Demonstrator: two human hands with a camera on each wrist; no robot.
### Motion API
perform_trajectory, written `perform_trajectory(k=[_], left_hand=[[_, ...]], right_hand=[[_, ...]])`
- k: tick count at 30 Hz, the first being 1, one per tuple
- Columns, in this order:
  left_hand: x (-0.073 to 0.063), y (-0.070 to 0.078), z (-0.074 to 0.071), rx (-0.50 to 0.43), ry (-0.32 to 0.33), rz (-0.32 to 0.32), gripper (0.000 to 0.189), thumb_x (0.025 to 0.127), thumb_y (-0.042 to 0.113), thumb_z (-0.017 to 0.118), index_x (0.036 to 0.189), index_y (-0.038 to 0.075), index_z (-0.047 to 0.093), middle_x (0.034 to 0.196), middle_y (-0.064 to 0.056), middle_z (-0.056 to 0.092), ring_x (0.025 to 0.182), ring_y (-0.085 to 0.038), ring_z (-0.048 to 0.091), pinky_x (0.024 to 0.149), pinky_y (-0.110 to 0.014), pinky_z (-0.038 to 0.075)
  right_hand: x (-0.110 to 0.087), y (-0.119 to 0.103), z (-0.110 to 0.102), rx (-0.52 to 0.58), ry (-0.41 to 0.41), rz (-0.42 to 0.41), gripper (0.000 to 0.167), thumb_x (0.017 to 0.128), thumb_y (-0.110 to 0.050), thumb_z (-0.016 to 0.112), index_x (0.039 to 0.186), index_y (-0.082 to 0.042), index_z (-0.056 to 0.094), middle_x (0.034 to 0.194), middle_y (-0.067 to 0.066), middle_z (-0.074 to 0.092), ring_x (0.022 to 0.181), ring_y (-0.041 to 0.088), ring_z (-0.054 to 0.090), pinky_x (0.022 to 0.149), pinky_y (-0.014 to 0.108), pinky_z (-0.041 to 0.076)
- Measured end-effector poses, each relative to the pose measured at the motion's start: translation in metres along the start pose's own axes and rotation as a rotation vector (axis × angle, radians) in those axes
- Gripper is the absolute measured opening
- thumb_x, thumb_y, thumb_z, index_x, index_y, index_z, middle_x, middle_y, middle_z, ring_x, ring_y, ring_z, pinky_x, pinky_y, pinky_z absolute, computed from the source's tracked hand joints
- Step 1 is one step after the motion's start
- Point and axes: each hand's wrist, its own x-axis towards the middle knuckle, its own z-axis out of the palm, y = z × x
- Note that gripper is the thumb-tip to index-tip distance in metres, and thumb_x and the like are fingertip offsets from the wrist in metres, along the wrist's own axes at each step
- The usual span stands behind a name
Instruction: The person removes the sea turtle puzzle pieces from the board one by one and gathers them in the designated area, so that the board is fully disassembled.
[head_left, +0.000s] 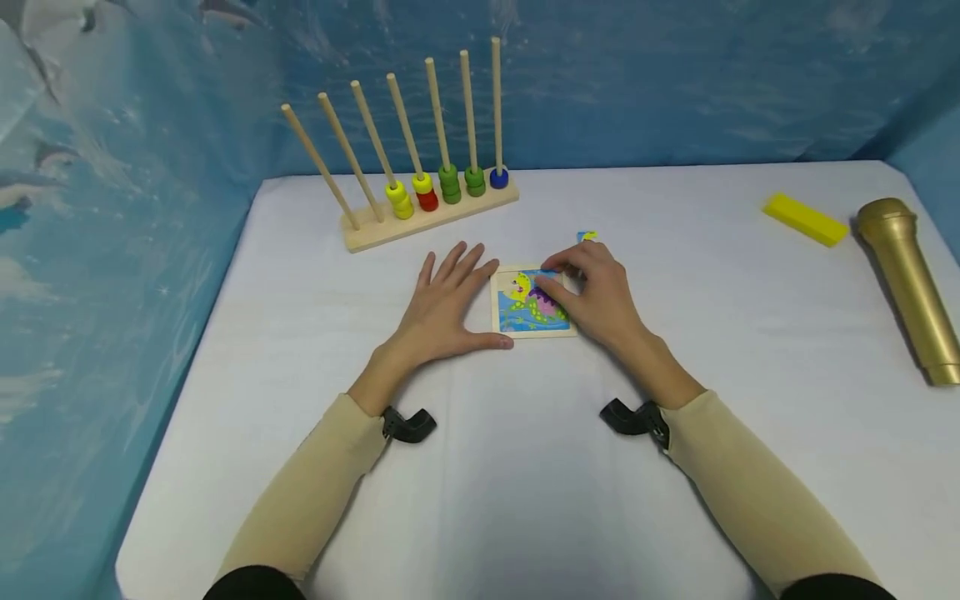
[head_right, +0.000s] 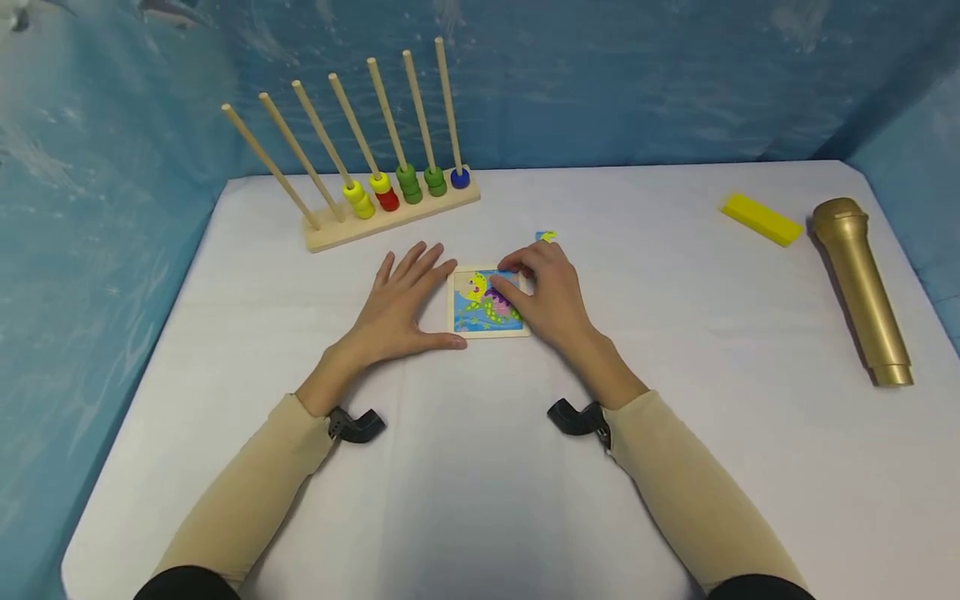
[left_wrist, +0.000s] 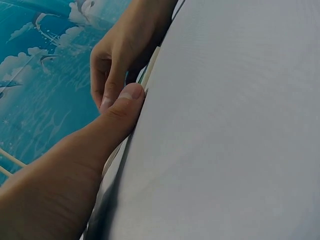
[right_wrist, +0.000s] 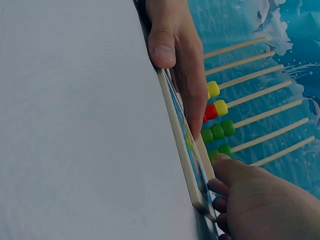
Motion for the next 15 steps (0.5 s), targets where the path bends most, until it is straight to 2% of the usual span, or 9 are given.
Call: perform_trajectory(k=[3, 6, 15], left_hand=[[-0.001, 0.001, 0.006, -0.014, -0.01, 0.015, 0.115, 0.078, 0.086, 0.066, 0.168, 0.024, 0.029, 0.178, -0.004, 0.015, 0.166, -0.026, 0.002, 0.13, -0.061, -0.005], [-0.001, 0.0, 0.005, 0.003, 0.005, 0.023, 0.115, 0.077, 0.086, 0.067, 0.167, 0.025, 0.03, 0.178, -0.004, 0.017, 0.166, -0.026, 0.003, 0.13, -0.061, -0.004], [0.002, -0.005, -0.002, 0.016, -0.009, 0.008, 0.116, 0.077, 0.087, 0.065, 0.168, 0.024, 0.029, 0.178, -0.004, 0.015, 0.166, -0.027, 0.002, 0.13, -0.06, -0.004]], right_hand=[[-0.006, 0.002, 0.0, -0.02, -0.023, 0.017, 0.024, 0.092, -0.021, 0.084, 0.11, -0.006, 0.08, 0.104, 0.011, 0.067, 0.096, 0.026, 0.053, 0.083, 0.039, 0.041], [-0.007, 0.001, 0.002, -0.02, -0.025, 0.012, 0.025, 0.092, -0.021, 0.084, 0.113, -0.008, 0.079, 0.107, 0.011, 0.066, 0.099, 0.027, 0.053, 0.084, 0.039, 0.041], [0.004, -0.001, 0.006, -0.014, -0.035, -0.042, 0.019, 0.092, -0.015, 0.083, 0.109, -0.007, 0.08, 0.104, 0.011, 0.067, 0.096, 0.026, 0.056, 0.082, 0.036, 0.042]])
